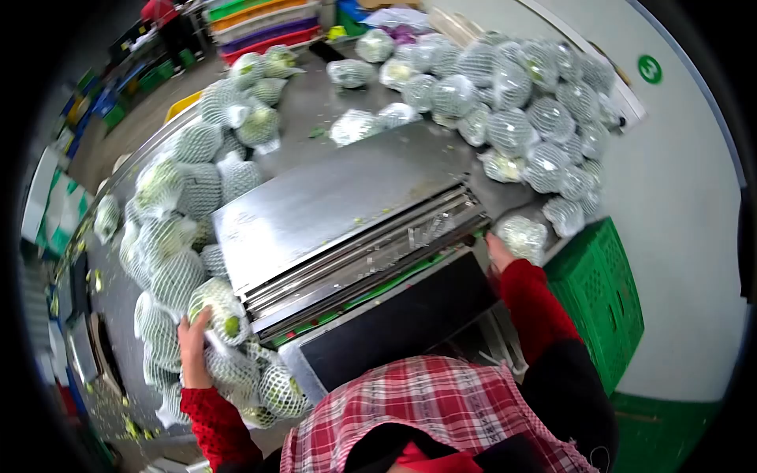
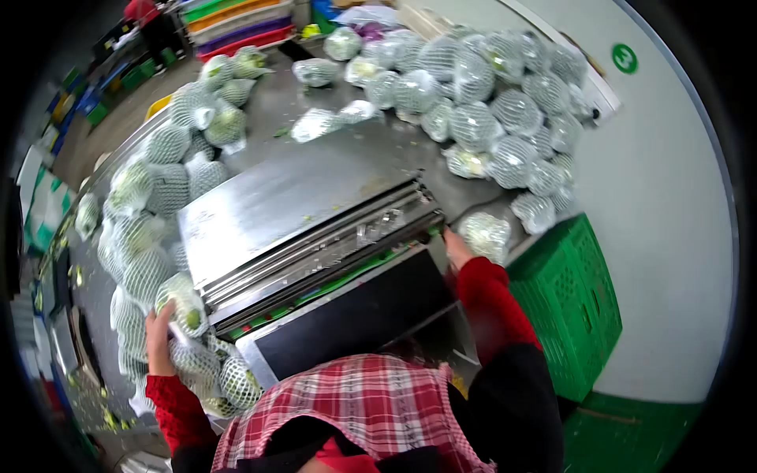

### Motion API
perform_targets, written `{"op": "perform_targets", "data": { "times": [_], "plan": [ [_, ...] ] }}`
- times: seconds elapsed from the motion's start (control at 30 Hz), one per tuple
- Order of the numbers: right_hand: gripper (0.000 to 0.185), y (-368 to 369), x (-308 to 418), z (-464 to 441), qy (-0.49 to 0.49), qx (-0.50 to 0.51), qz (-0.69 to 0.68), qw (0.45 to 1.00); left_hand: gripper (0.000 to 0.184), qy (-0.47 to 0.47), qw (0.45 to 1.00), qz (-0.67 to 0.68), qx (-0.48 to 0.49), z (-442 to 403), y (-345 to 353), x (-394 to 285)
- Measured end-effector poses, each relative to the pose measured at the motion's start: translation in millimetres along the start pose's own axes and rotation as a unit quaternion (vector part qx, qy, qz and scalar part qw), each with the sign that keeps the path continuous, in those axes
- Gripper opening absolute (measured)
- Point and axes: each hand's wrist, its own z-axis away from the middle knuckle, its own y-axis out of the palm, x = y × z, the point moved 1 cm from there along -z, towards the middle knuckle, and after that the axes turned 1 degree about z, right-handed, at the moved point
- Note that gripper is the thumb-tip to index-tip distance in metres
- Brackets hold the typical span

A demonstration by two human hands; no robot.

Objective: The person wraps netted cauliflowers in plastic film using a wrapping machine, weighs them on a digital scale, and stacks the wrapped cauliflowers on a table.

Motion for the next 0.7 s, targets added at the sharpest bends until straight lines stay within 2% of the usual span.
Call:
{"op": "perform_targets", "data": {
  "times": [0.03,0.07,0.1,0.13,0.17,0.2,0.23,0.27,0.3,0.33,0.37,0.4,0.43,0.47,0.5,0.57,0.6,0.63,0.67,0.7],
  "plan": [
    [0.049,-5.7,-1.6,-18.8,-0.037,-0.040,0.113,0.992,0.083,0.015,0.999,-0.013,-0.028,18.1,12.3,-10.7],
    [0.053,2.1,2.1,-15.4,-0.012,0.005,-0.177,0.984,0.061,0.093,0.992,-0.042,-0.076,23.7,24.8,-7.4],
    [0.053,44.4,-30.3,54.9,0.041,-0.014,-0.194,0.980,0.050,0.122,0.981,-0.008,-0.151,14.6,-39.1,27.7],
    [0.049,22.1,-4.2,68.8,-0.028,-0.086,0.054,0.994,0.048,0.096,0.989,0.019,-0.114,16.9,-23.3,21.1],
    [0.046,0.4,11.4,76.7,-0.075,-0.150,0.300,0.939,0.046,0.081,0.991,0.038,-0.100,14.3,-11.8,14.7],
    [0.047,-20.0,19.9,66.5,-0.162,-0.192,0.389,0.886,0.044,0.065,0.993,0.057,-0.086,12.6,-0.9,8.6],
    [0.042,-45.5,27.4,56.8,-0.221,-0.257,0.477,0.811,0.042,0.051,0.991,0.067,-0.105,8.6,1.8,13.9],
    [0.041,-88.8,6.9,20.9,-0.187,-0.211,0.315,0.906,0.037,0.082,0.984,0.096,-0.126,5.0,-0.5,18.9],
    [0.037,-106.8,18.8,26.0,-0.223,-0.211,0.354,0.883,0.037,0.098,0.981,0.144,-0.089,26.8,0.9,-4.5],
    [0.032,-124.0,28.9,26.7,-0.279,-0.202,0.330,0.879,0.033,0.099,0.980,0.111,-0.130,25.1,-4.4,-10.6],
    [0.030,-131.4,55.7,25.7,-0.126,-0.119,0.418,0.892,0.031,0.083,0.979,0.064,-0.175,29.3,-20.3,-14.7],
    [0.034,-124.2,65.7,40.6,-0.061,-0.091,0.284,0.953,0.029,0.108,0.968,0.082,-0.211,32.4,-28.2,-24.1],
    [0.037,-102.0,87.4,57.0,-0.092,-0.112,0.247,0.958,0.028,0.169,0.958,0.066,-0.224,31.4,-38.7,-32.9],
    [0.032,-72.2,116.4,74.1,-0.153,-0.091,0.231,0.956,0.025,0.194,0.949,0.058,-0.241,43.2,-37.9,-62.4],
    [0.027,-40.8,142.9,98.7,-0.207,-0.075,0.216,0.951,0.025,0.195,0.952,0.087,-0.219,51.5,-28.5,-89.7],
    [0.018,50.3,200.2,133.6,-0.332,0.035,0.152,0.930,0.035,0.199,0.957,0.175,-0.117,47.0,5.1,-134.6],
    [0.027,94.4,216.8,141.5,-0.359,0.133,0.072,0.921,0.039,0.182,0.962,0.175,-0.103,45.4,35.2,-158.3],
    [0.036,138.2,241.9,152.9,-0.373,0.197,0.098,0.901,0.041,0.197,0.957,0.209,-0.031,29.8,66.0,-168.2],
    [0.046,175.3,253.3,145.4,-0.433,0.249,0.090,0.862,0.043,0.182,0.963,0.199,0.018,13.1,97.1,-173.1],
    [0.053,209.6,264.2,145.9,-0.443,0.302,0.098,0.838,0.044,0.156,0.978,0.129,0.053,18.7,123.8,-189.3]
  ]
}}
